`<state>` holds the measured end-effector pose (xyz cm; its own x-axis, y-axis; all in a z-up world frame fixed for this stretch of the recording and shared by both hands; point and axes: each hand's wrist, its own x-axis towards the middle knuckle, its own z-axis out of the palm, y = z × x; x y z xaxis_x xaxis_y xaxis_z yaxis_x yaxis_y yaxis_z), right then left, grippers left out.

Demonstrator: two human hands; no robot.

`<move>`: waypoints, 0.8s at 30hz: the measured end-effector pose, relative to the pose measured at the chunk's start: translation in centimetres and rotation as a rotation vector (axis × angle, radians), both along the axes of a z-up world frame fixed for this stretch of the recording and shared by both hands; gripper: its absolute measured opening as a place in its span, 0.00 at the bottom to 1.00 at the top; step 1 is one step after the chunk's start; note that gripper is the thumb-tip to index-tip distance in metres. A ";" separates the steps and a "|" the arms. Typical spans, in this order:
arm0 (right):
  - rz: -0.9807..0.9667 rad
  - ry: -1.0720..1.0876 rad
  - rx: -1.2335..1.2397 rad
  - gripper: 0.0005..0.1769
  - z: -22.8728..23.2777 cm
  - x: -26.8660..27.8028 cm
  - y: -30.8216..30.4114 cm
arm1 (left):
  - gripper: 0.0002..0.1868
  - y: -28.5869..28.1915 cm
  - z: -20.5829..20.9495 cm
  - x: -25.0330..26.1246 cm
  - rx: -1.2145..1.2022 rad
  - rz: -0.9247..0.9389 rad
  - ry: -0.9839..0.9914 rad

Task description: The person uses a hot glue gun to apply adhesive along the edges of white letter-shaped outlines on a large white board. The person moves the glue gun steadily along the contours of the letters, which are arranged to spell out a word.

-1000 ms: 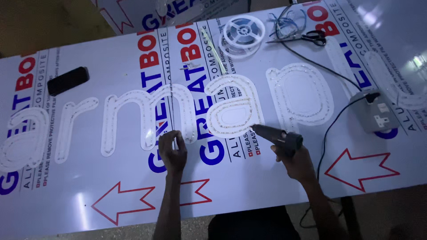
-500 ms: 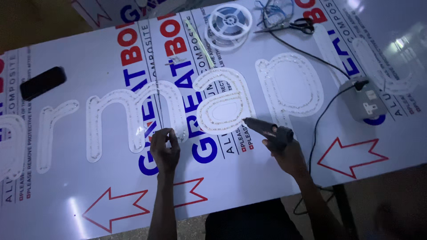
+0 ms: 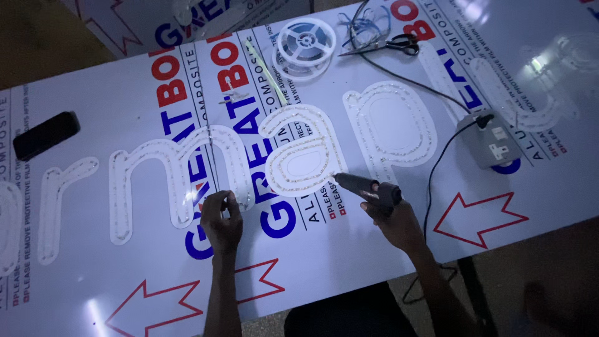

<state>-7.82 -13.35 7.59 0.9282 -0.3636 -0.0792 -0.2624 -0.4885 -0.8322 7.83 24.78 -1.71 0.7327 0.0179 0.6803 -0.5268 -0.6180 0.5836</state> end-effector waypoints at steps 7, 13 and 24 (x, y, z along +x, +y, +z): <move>-0.105 0.036 -0.020 0.14 -0.2 -0.7 -2.5 | 0.04 0.2 -1.0 0.2 0.022 -0.011 0.041; -0.122 0.010 0.211 0.14 -3.7 0.1 -3.3 | 0.04 0.0 -0.3 -0.1 0.015 -0.007 0.048; -0.092 0.098 0.130 0.24 -3.0 0.1 -3.7 | 0.05 -0.2 -0.2 -0.2 0.077 0.033 0.062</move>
